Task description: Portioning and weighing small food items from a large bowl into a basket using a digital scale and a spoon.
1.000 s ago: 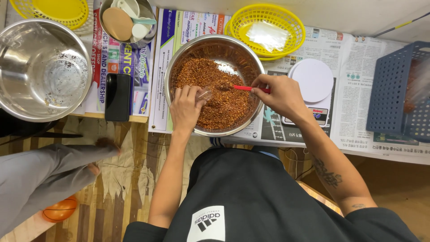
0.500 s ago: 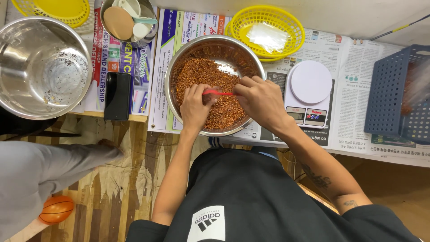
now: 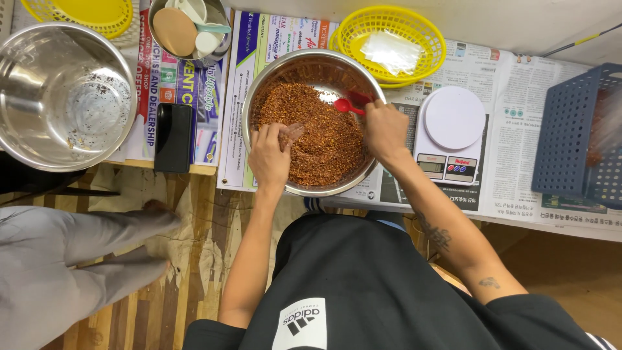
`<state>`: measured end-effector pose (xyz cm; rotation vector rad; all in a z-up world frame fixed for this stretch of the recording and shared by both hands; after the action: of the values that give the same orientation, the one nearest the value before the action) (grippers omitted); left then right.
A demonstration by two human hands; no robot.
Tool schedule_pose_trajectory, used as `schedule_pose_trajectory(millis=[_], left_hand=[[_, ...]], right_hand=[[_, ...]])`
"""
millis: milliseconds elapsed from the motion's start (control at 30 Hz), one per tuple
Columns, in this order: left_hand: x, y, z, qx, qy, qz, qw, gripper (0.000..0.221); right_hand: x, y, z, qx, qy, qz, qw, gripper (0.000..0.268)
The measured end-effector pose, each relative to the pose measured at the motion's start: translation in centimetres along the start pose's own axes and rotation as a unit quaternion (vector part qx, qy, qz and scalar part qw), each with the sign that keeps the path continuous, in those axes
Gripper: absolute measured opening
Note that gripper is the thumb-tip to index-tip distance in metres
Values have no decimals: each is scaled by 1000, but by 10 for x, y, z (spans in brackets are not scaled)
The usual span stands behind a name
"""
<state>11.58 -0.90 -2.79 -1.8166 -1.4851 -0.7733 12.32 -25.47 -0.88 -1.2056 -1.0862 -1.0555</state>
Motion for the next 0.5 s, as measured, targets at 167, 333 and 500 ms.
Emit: schedule_pose_trajectory(millis=[167, 333, 500], left_hand=[[2, -5, -11, -7, 1, 7, 1000, 30], [1, -6, -12, -13, 5, 11, 1000, 31], [5, -3, -28, -40, 18, 24, 999, 32]], right_hand=[[-62, 21, -1, -35, 179, 47, 982, 11], [-27, 5, -22, -66, 261, 51, 962, 11], [-17, -10, -59, -97, 275, 53, 955, 15]])
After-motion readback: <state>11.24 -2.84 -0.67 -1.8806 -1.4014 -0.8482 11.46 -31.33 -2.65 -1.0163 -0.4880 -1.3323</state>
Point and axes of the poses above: each hand's wrist, its own y-axis towards the middle knuckle, its own x-axis out of the back of the hand, z = x × y, the point moved 10 cm from there along y, towards the middle knuckle, and after that the axes turned 12 degrees about z, right-handed, at the moved point
